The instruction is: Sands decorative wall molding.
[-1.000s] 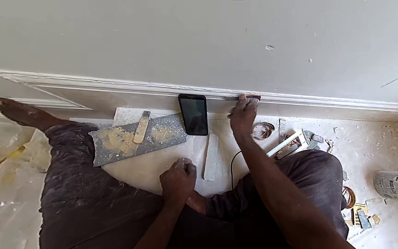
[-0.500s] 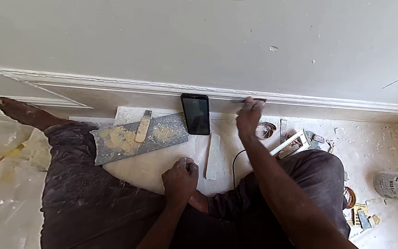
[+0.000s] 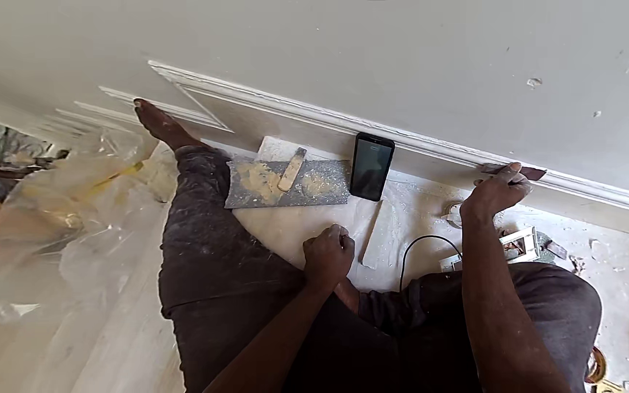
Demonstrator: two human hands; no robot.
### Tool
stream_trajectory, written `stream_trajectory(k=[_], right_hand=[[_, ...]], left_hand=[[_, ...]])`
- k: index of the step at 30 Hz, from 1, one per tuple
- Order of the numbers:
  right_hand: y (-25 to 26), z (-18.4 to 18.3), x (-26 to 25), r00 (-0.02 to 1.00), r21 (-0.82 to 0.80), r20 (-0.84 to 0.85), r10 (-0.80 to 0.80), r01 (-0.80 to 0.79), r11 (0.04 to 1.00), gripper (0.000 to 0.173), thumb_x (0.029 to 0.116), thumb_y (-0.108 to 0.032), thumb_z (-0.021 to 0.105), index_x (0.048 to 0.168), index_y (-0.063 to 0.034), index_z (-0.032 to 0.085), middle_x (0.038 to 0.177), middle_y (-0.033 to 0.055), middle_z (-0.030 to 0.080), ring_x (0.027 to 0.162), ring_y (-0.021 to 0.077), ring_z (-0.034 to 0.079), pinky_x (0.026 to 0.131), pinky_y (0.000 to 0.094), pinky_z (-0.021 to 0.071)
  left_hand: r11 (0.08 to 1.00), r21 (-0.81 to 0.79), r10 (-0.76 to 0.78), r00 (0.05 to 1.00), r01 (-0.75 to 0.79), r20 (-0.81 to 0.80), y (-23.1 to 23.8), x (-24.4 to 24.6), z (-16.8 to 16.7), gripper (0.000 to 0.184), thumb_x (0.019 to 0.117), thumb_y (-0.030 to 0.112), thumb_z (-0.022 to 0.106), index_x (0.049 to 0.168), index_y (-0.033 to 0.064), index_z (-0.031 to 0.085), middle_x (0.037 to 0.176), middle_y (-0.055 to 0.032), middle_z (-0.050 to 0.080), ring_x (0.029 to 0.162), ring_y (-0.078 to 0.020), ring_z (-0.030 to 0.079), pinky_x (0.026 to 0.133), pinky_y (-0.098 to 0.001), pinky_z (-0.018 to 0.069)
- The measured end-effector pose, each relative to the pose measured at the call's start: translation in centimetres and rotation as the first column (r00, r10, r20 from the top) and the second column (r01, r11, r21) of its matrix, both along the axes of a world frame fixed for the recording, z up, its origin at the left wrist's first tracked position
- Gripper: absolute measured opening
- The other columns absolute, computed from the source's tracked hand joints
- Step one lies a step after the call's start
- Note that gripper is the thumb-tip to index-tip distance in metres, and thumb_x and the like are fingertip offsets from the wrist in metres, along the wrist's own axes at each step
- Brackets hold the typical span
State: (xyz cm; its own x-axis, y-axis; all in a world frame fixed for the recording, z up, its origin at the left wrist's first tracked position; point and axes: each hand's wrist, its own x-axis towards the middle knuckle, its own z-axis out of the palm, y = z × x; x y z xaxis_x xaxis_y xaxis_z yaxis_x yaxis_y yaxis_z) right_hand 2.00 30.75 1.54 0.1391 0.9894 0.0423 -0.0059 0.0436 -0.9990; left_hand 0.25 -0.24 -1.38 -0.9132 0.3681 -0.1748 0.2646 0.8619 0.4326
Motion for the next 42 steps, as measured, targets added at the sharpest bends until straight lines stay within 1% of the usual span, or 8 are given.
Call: stream_trajectory(k=[7,9,12,14,27,33,37,42], right_hand=[[0.3,0.0,0.8,0.982,0.102,0.151,-0.114,0.099,0.990,0.019,0.1012,-0.015,0.063,0.108,0.0003,0.055,0.092,0.0050,0.053,0.079,0.0087,0.056,0.077,0.0241,0.0500],[-1.2,0.6,0.6,0.977,0.134,0.204,-0.062,0.035,0.990,0.031,0.1040,-0.016,0.056,0.125,0.0065,0.054,0.111,0.0148,0.057,0.102,0.0177,0.058,0.093,0.0280,0.0482],[-4.5,0.8,0.2,0.922,0.172,0.369,0.120,-0.195,0.966,0.065,0.1086,-0.027,0.041,0.156,0.0140,0.021,0.158,0.0358,0.029,0.149,0.0402,0.031,0.124,0.0403,0.0272],[-5.3,0.3,-0.6,0.912,0.192,0.384,0.142,-0.229,0.954,0.072,0.1096,-0.032,0.037,0.159,0.0120,0.008,0.166,0.0356,0.010,0.156,0.0422,0.014,0.128,0.0423,0.0155],[-10.8,1.0,-4.1,0.860,0.006,0.180,0.477,-0.486,0.874,0.082,0.1097,-0.041,0.034,0.161,0.0066,-0.009,0.168,0.0314,-0.012,0.159,0.0385,-0.005,0.130,0.0444,0.0061],[-6.6,-1.2,-1.0,0.883,0.147,0.428,0.193,-0.279,0.949,0.077,0.1069,-0.035,0.045,0.158,0.0132,0.013,0.165,0.0368,0.009,0.156,0.0462,0.013,0.127,0.0484,0.0182],[-2.9,-1.1,-0.5,0.953,0.152,0.302,-0.015,-0.033,0.988,0.073,0.1066,-0.031,0.046,0.159,0.0108,0.016,0.165,0.0328,0.016,0.155,0.0402,0.019,0.127,0.0397,0.0199],[-5.1,-0.5,-1.5,0.959,0.107,0.281,0.044,-0.077,0.991,0.072,0.1062,-0.033,0.050,0.157,0.0100,0.022,0.160,0.0342,0.023,0.149,0.0401,0.029,0.121,0.0386,0.0300]], left_hand=[[1.000,0.001,-0.005,0.999,0.005,0.049,0.3,-0.2,0.7,0.017,0.1000,0.021,0.059,0.102,0.0096,0.071,0.089,-0.0090,0.072,0.086,-0.0278,0.069,0.091,-0.0570,0.0482],[1.000,-0.012,-0.006,0.998,0.007,0.070,0.4,-0.3,0.9,0.018,0.1004,0.022,0.058,0.103,0.0096,0.071,0.090,-0.0088,0.072,0.089,-0.0273,0.070,0.094,-0.0564,0.0477],[0.999,0.003,-0.032,0.999,0.032,0.027,0.1,-0.1,0.6,0.018,0.1010,0.020,0.059,0.104,0.0083,0.072,0.092,-0.0112,0.073,0.088,-0.0302,0.070,0.090,-0.0596,0.0497],[0.998,0.020,-0.059,0.998,0.059,0.017,-0.1,-0.2,0.4,0.019,0.1012,0.019,0.059,0.108,0.0066,0.072,0.096,-0.0142,0.073,0.090,-0.0342,0.070,0.088,-0.0635,0.0504],[0.998,0.017,-0.052,0.997,0.053,-0.055,-0.4,0.0,-0.9,0.017,0.0994,0.016,0.060,0.105,0.0052,0.072,0.088,-0.0146,0.071,0.082,-0.0351,0.069,0.081,-0.0629,0.0500],[0.999,-0.031,-0.040,0.999,0.039,-0.008,0.1,-0.3,-0.4,0.016,0.1000,0.018,0.060,0.104,0.0064,0.071,0.089,-0.0132,0.072,0.084,-0.0328,0.069,0.084,-0.0622,0.0496],[0.998,-0.034,-0.058,0.998,0.058,0.009,0.1,-0.4,-0.3,0.017,0.1010,0.018,0.059,0.104,0.0064,0.071,0.088,-0.0114,0.071,0.083,-0.0303,0.069,0.082,-0.0597,0.0507],[0.999,-0.023,-0.043,0.999,0.043,0.005,0.1,-0.2,-0.1,0.016,0.1006,0.017,0.060,0.103,0.0064,0.071,0.088,-0.0113,0.071,0.083,-0.0304,0.069,0.084,-0.0593,0.0504]])
